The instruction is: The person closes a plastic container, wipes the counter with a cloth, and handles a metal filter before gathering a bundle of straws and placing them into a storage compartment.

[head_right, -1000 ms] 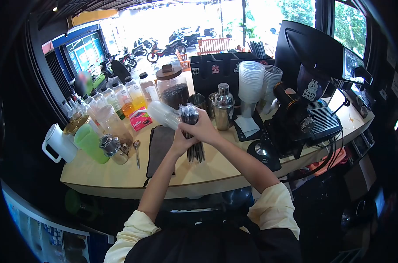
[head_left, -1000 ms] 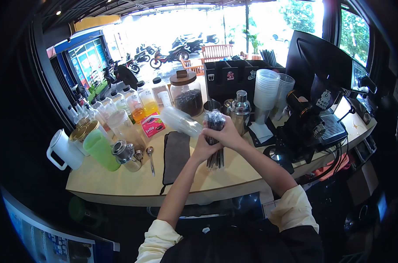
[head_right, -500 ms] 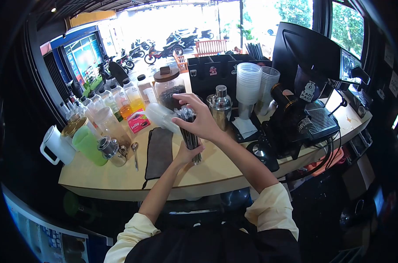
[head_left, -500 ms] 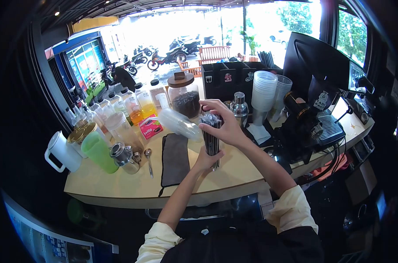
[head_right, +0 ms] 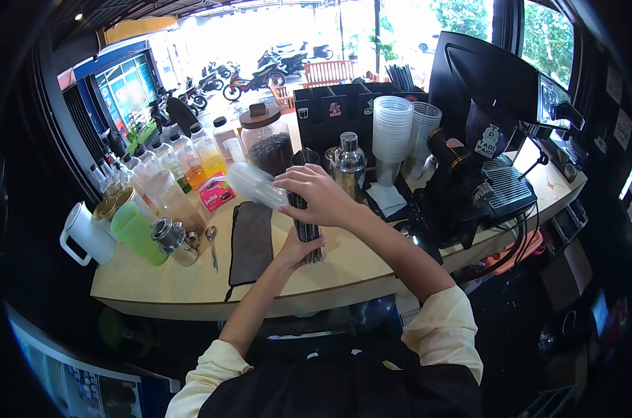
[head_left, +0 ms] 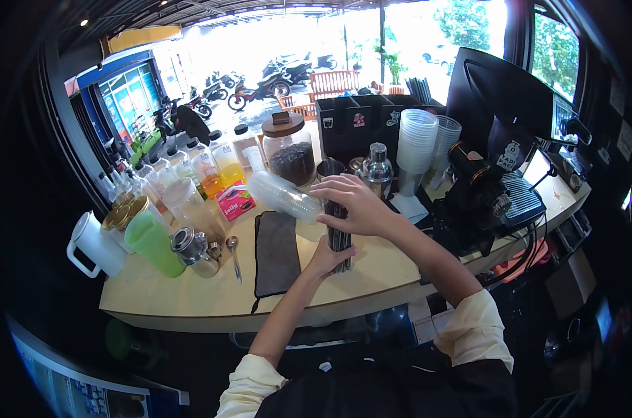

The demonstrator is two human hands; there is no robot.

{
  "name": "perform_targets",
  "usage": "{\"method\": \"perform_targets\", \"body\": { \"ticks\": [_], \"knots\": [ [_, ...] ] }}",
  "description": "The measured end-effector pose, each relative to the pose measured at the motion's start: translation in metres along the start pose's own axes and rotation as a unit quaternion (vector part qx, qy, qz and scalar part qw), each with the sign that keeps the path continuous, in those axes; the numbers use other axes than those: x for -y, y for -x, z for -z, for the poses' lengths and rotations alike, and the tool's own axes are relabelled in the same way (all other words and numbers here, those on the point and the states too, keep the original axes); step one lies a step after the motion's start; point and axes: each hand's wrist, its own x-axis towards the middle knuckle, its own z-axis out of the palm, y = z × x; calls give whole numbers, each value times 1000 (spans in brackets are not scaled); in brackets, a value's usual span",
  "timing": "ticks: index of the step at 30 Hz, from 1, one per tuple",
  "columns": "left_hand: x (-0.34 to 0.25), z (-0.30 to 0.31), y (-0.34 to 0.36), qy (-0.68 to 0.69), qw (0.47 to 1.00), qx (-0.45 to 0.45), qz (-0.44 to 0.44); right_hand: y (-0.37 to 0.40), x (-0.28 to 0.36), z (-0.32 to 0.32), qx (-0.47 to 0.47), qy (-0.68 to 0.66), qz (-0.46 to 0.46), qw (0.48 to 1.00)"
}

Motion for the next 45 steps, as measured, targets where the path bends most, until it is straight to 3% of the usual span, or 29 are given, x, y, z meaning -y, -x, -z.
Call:
{"method": "perform_targets", "body": {
  "ticks": [4, 6, 7, 9, 10, 11, 12, 13, 15, 17, 19, 21, 23, 24, 27, 29, 31, 32, 33, 35, 39, 42, 44, 45],
  "knots": [
    [2, 1, -2, -21, 1000, 12, -1, 2, 2, 10, -63, -57, -32, 996],
    [-7, 0, -5, -15, 996, -1, -92, 6, 9, 17, -120, -183, -162, 962],
    [-14, -1, -5, -15, 995, 1, -94, 9, 5, 13, -121, -180, -162, 963],
    [-34, -4, -7, -54, 990, 22, -128, 16, -7, -1, -124, -391, -225, 884],
    [-44, -8, -8, -53, 990, 24, -129, 12, -2, -4, -126, -416, -217, 874],
    [-53, -11, -9, -137, 983, 40, -115, 10, 4, -4, -127, -414, -218, 875],
    [-58, -13, -10, -220, 969, 54, -99, 5, 14, 0, -101, -455, -251, 849],
    [-57, -14, -12, -221, 968, 57, -101, 1, 21, 1, -74, -495, -282, 819],
    [-59, -18, -14, -158, 979, 51, -115, -4, 20, -7, -115, -450, -286, 838],
    [-65, -12, -13, -152, 976, 103, -116, -8, 20, -10, -126, -455, -345, 811],
    [-74, -7, -9, -145, 970, 152, -119, -12, 24, -8, -155, -466, -335, 804],
    [-80, -3, -7, -43, 964, 236, -118, -15, 27, -9, -184, -474, -325, 797],
    [-81, 7, -13, -72, 969, 215, -100, -16, 30, -11, -231, -504, -300, 776],
    [-85, 7, -15, -102, 974, 187, -81, -17, 28, -11, -230, -501, -267, 790],
    [-95, -3, -25, -70, 982, 167, -59, -16, 24, -5, -187, -443, -302, 823],
    [-102, -10, -36, -68, 979, 175, -80, -22, 18, 8, -199, -454, -323, 806],
    [-120, -22, -54, -150, 966, 146, -155, -29, 6, 23, -210, -467, -333, 792],
    [-141, -21, -58, -206, 950, 204, -117, -33, -2, 32, -224, -451, -314, 805],
    [-149, -22, -67, -204, 949, 207, -119, -39, -9, 46, -226, -447, -314, 806],
    [-160, -26, -92, -50, 952, 258, -157, -52, -25, 81, -263, -436, -291, 810],
    [-183, -24, -169, -161, 949, 155, -225, -79, -89, 167, -334, -259, -296, 856],
    [-190, -28, -223, -241, 929, 107, -259, -95, -150, 220, -422, -66, -215, 878],
    [-192, -28, -253, -457, 808, 40, -370, -98, -196, 242, -441, 30, -202, 874],
    [-190, -27, -269, -484, 792, 43, -369, -97, -211, 246, -448, 79, -223, 862]
  ]
}}
